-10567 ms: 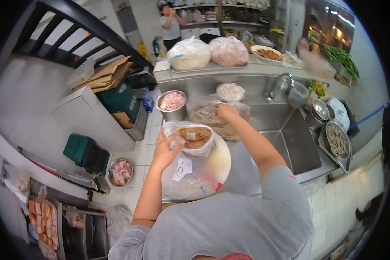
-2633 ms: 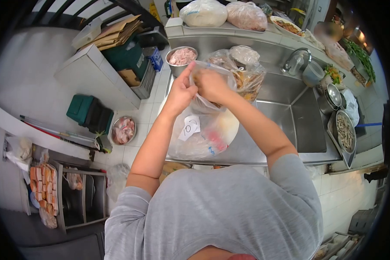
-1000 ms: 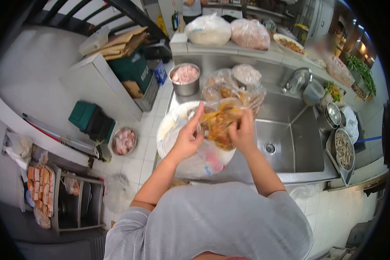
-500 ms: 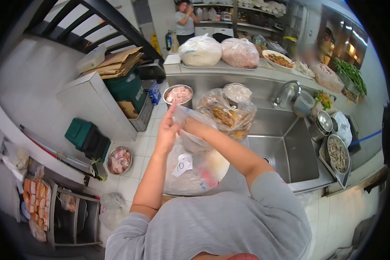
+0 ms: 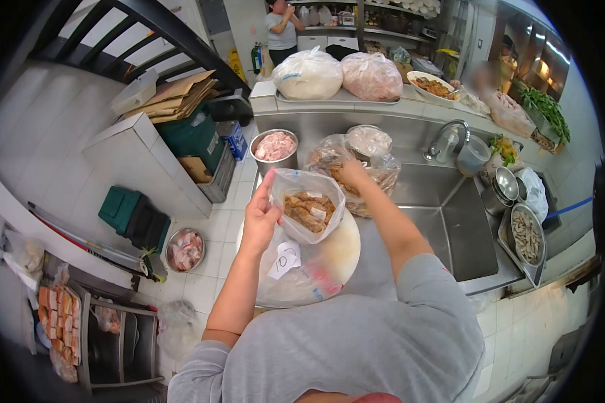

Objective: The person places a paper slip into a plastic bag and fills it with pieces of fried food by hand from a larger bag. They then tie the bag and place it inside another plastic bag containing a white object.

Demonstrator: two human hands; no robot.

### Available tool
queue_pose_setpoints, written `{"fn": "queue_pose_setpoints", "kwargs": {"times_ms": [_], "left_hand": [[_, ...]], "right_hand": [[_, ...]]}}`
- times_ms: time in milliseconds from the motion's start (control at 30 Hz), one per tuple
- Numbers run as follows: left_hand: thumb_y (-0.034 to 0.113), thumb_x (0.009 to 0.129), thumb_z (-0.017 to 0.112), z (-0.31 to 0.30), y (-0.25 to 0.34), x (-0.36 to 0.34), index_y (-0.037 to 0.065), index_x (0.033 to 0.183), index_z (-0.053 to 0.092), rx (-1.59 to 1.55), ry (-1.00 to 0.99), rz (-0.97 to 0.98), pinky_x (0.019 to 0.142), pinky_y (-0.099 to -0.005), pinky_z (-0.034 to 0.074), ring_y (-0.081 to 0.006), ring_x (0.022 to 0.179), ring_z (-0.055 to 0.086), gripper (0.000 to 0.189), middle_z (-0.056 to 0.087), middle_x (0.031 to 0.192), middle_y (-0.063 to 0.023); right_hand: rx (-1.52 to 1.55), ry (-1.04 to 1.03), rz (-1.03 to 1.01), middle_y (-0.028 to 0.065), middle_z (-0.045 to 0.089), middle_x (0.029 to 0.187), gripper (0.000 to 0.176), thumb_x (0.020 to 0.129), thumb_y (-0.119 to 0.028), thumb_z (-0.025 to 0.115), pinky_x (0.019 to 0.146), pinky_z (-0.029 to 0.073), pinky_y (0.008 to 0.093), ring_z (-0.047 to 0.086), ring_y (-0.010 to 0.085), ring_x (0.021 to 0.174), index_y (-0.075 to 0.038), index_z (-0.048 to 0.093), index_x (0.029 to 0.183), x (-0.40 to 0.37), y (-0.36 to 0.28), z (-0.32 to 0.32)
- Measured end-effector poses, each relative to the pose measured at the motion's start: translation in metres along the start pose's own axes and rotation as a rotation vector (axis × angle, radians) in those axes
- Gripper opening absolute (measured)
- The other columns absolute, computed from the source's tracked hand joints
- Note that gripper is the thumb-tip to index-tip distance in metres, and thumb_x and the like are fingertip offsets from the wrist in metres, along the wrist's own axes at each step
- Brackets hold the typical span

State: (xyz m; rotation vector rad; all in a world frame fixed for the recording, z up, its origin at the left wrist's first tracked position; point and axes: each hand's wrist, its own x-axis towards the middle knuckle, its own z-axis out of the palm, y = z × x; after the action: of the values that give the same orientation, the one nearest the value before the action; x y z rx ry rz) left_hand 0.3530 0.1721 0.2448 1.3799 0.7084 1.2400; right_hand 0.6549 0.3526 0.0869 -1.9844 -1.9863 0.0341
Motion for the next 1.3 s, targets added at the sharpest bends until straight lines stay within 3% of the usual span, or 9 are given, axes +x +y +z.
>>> {"fn": "queue_pose_setpoints", "kwargs": {"times_ms": [100,200,400,500,600,700,900,1000,1300], "left_hand": [[-0.013,0.074,0.042,-0.005,-0.002,-0.002,0.006,0.143,0.029,0.000,0.020,-0.003,0.055,-0.0190,0.043,-0.0021,0.066,0.045,0.073,0.033,0.146,-0.0069],[-0.012,0.075,0.042,-0.006,-0.001,-0.006,0.005,0.143,0.030,0.018,0.023,0.003,0.055,-0.0190,0.043,-0.0024,0.065,0.045,0.071,0.035,0.145,-0.0067],[-0.008,0.074,0.047,-0.011,-0.002,-0.014,0.000,0.139,0.034,0.107,-0.041,-0.195,0.055,-0.0196,0.042,-0.0032,0.066,0.047,0.067,0.043,0.138,-0.0074],[-0.011,0.074,0.044,-0.006,0.004,-0.019,0.001,0.139,0.036,0.026,-0.037,-0.179,0.052,-0.0203,0.040,-0.0046,0.058,0.045,0.066,0.055,0.118,-0.0062],[-0.011,0.073,0.044,-0.001,0.006,-0.012,-0.001,0.138,0.036,0.003,0.002,-0.138,0.052,-0.0214,0.040,-0.0054,0.059,0.046,0.066,0.055,0.120,-0.0068],[-0.012,0.072,0.044,0.000,0.002,0.010,-0.001,0.139,0.034,0.013,0.002,-0.162,0.052,-0.0218,0.040,-0.0066,0.058,0.046,0.068,0.054,0.123,-0.0080],[-0.009,0.070,0.046,-0.002,0.006,0.040,-0.004,0.135,0.039,-0.019,-0.026,-0.104,0.049,-0.0197,0.039,-0.0059,0.055,0.047,0.066,0.050,0.131,-0.0111],[-0.009,0.070,0.046,-0.012,0.002,0.042,-0.005,0.134,0.038,-0.067,-0.019,-0.129,0.049,-0.0201,0.039,-0.0063,0.054,0.047,0.065,0.049,0.131,-0.0103],[-0.008,0.071,0.044,-0.021,0.002,0.035,-0.006,0.133,0.038,-0.185,0.081,-0.091,0.048,-0.0202,0.037,-0.0074,0.053,0.045,0.063,0.045,0.135,-0.0137]], "right_hand": [[0.103,0.006,0.191,0.0210,0.057,0.113,0.046,0.082,-0.035,0.060,0.092,0.041,0.0481,0.051,0.0326,0.113,-0.004,0.056,0.115,-0.034,-0.028,-0.023],[-0.099,-0.049,0.235,0.0213,0.053,0.120,0.053,0.082,-0.033,0.059,0.095,0.038,0.0497,0.045,0.0346,0.118,-0.006,0.047,0.126,-0.047,-0.048,-0.031],[0.088,0.119,0.246,0.0187,0.055,0.118,0.050,0.082,-0.021,0.059,0.089,0.045,0.0436,0.055,0.0346,0.105,-0.005,0.044,0.126,-0.051,-0.026,0.005],[0.622,0.217,0.491,0.0167,0.057,0.116,0.055,0.079,-0.023,0.064,0.092,0.044,0.0424,0.055,0.0311,0.109,-0.003,0.045,0.126,-0.073,-0.026,-0.034],[1.577,0.434,0.328,0.0122,0.056,0.117,0.054,0.078,0.000,0.062,0.086,0.048,0.0352,0.058,0.0248,0.101,-0.003,0.040,0.128,-0.092,-0.045,-0.079],[2.058,0.359,-0.037,0.0097,0.056,0.116,0.058,0.079,0.001,0.062,0.086,0.048,0.0322,0.057,0.0215,0.102,-0.003,0.037,0.131,-0.123,-0.102,-0.153],[1.666,-0.189,-0.189,0.0155,0.058,0.114,0.054,0.078,0.000,0.057,0.087,0.047,0.0326,0.058,0.0239,0.105,0.000,0.040,0.129,-0.125,-0.150,-0.142],[0.583,-0.215,-0.202,0.0225,0.059,0.113,0.047,0.079,-0.009,0.057,0.090,0.045,0.0358,0.058,0.0285,0.105,0.001,0.046,0.124,-0.107,-0.146,-0.125],[0.181,-0.219,-0.377,0.0205,0.066,0.088,0.024,0.079,-0.014,0.053,0.079,0.048,0.0433,0.063,0.0367,0.087,0.001,0.064,0.094,-0.059,-0.146,-0.111]]}}
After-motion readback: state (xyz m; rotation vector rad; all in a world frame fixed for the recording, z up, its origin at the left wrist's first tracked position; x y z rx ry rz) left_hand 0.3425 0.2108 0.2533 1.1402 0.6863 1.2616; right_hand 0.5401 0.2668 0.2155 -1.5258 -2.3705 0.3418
